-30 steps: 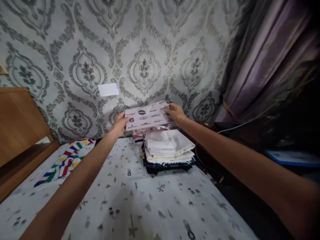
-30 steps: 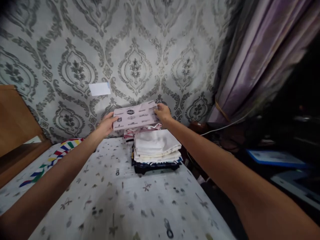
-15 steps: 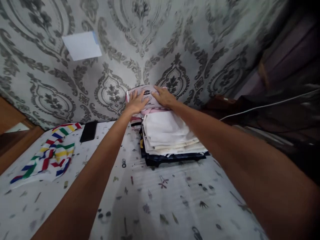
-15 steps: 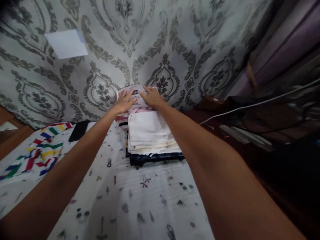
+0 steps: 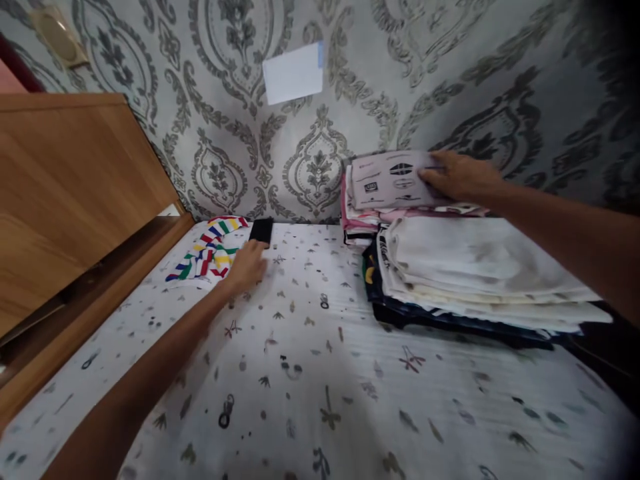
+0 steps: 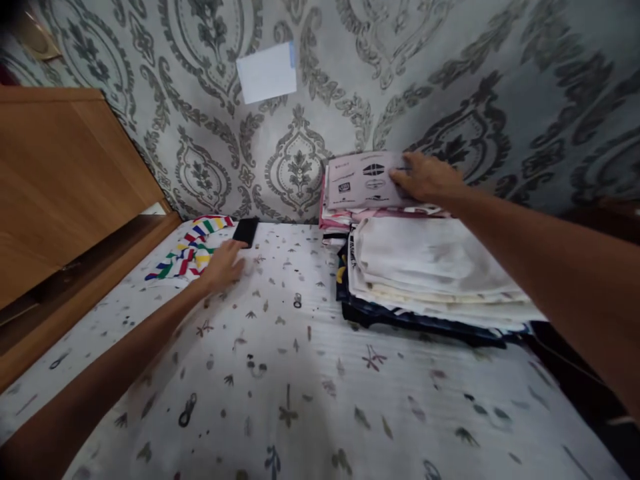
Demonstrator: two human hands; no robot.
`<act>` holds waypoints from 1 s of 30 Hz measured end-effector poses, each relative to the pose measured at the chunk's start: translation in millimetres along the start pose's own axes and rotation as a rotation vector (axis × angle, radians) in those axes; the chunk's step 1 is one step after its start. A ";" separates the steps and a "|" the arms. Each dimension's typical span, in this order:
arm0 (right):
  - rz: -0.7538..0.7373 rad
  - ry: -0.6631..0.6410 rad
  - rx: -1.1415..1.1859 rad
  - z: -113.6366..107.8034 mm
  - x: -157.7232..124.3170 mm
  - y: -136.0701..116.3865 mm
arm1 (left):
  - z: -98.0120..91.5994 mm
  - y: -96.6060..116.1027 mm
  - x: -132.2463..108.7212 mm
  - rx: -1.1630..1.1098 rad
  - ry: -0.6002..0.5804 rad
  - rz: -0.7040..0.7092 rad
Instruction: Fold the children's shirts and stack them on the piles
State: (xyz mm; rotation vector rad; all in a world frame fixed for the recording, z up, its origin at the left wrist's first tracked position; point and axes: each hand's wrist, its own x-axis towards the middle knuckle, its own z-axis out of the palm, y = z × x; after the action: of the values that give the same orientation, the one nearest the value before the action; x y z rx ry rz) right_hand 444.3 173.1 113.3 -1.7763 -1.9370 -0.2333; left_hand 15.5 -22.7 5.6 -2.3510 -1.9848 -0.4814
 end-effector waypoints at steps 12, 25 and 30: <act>-0.396 -0.231 0.846 -32.1 -204.7 -162.2 | -71.9 -137.9 -83.4 0.044 -0.128 -0.740; 0.598 -1.067 1.807 -46.6 -412.0 -264.2 | -122.1 99.0 -243.7 -1.139 -0.810 -0.137; 0.488 -1.023 1.536 -92.1 -445.5 -198.8 | -132.2 71.6 -245.0 -0.791 -0.471 -0.111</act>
State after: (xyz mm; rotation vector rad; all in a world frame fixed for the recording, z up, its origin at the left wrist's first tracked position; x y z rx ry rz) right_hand 285.3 -289.0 25.4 -1.0703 -1.1806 2.0238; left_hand 21.8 -299.6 82.6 -3.0383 -2.4722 -0.9385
